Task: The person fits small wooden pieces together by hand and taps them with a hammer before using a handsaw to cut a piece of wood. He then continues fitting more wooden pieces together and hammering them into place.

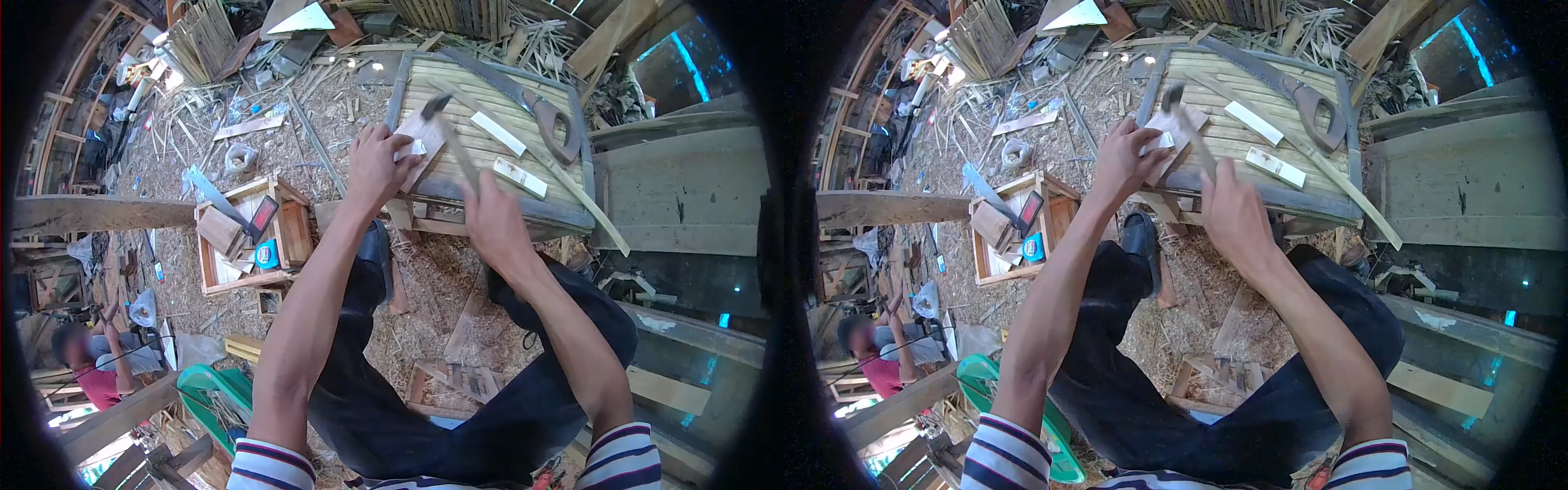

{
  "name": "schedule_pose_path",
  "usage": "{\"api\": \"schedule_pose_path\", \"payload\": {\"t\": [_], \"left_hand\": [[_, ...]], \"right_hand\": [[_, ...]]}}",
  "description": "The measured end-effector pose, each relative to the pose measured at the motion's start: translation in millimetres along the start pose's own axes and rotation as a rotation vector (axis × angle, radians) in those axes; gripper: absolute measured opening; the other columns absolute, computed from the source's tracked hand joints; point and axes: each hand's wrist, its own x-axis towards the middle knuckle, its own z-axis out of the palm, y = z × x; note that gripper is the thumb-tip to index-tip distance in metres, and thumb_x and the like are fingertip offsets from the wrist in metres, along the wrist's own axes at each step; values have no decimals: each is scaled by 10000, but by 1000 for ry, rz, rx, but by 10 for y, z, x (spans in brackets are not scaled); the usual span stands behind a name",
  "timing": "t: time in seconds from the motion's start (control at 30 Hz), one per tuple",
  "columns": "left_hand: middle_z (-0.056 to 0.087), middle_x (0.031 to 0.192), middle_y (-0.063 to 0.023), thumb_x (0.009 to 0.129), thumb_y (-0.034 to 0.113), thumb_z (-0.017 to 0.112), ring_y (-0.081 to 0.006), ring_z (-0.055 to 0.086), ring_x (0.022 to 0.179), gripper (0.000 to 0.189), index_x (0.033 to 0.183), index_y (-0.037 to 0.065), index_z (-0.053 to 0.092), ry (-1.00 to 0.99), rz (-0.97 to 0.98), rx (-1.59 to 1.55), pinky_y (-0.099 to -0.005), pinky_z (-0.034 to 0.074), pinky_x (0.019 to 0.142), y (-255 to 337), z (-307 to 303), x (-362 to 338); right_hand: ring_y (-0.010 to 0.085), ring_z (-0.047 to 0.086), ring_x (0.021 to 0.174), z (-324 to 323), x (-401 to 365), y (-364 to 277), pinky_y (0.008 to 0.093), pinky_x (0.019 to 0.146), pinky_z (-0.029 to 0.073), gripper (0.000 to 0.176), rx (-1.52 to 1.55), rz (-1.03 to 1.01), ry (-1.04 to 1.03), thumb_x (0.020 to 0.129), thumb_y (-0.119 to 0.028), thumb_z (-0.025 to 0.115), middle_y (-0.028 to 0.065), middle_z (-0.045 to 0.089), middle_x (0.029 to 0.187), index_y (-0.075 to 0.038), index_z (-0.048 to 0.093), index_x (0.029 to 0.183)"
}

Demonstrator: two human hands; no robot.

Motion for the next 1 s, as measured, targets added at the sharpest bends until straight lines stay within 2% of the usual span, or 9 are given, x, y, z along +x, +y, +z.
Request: {"api": "schedule_pose_path", "payload": {"t": [0.07, 0.3, 0.37, 0.5, 0.6, 0.7, 0.77, 0.8, 1.0], "left_hand": [[585, 877, -87, 744, 312, 743, -287, 557, 937, 337, 995, 87, 725, -5, 11, 22, -416, 420, 844, -17, 1, 2], [580, 911, -64, 732, 294, 745, -255, 531, 965, 301, 967, 105, 730, -20, -17, 1, -389, 389, 841, -3, -10, -15], [579, 917, -63, 731, 295, 747, -255, 529, 971, 308, 975, 108, 728, -30, -35, 15, -391, 387, 840, 15, -19, 0], [578, 928, -62, 732, 294, 746, -256, 527, 978, 310, 980, 108, 727, -11, -7, 5, -395, 384, 842, -6, -23, -4], [582, 913, -75, 746, 309, 741, -273, 546, 987, 338, 1009, 97, 722, -23, -15, 13, -415, 408, 851, -13, -22, -18], [582, 944, -61, 734, 300, 742, -254, 529, 985, 313, 982, 110, 724, -14, -8, 9, -397, 383, 846, -3, -13, -7], [585, 949, -67, 734, 294, 747, -258, 531, 982, 317, 986, 105, 722, -36, -39, 11, -397, 382, 846, 18, -25, 3], [585, 949, -67, 734, 294, 747, -258, 531, 982, 317, 986, 105, 722, -34, -37, 11, -397, 382, 846, 19, -34, 16], [590, 953, -58, 740, 297, 740, -249, 537, 997, 305, 979, 108, 725, -41, -23, 9, -387, 387, 837, -8, -22, -7]], "right_hand": [[521, 585, 687, 86, -7, 145, 578, 618, 456, 260, -161, -9, -132, 971, -212, 455, 328, 585, 694, 48, 447, 957], [528, 592, 701, -9, -8, -56, 577, 632, 475, 245, -81, -52, -16, 969, -208, 458, 331, 593, 702, 35, 442, 935], [523, 588, 695, 48, -11, 74, 576, 621, 463, 239, -194, -28, -163, 964, -200, 468, 328, 589, 699, 36, 437, 941], [521, 587, 691, 43, 17, 41, 573, 607, 462, 230, -233, -53, -131, 960, -194, 475, 325, 587, 690, 31, 431, 944], [523, 588, 693, 9, 8, -73, 579, 618, 466, 233, -108, -18, -77, 962, -201, 468, 322, 590, 688, 30, 431, 948], [523, 585, 689, 60, -12, 6, 581, 618, 459, 236, -66, -61, -30, 964, -203, 466, 321, 586, 681, 30, 434, 945], [521, 575, 673, 98, -7, 125, 579, 605, 445, 237, -206, -48, -151, 965, -201, 465, 317, 581, 676, 32, 433, 940], [521, 575, 673, 76, 10, 81, 579, 605, 445, 237, -206, -49, -149, 965, -201, 465, 317, 581, 676, 32, 433, 940], [533, 584, 709, 16, -8, -58, 585, 665, 460, 261, -33, -26, -31, 970, -221, 451, 327, 594, 708, 40, 445, 966]]}}
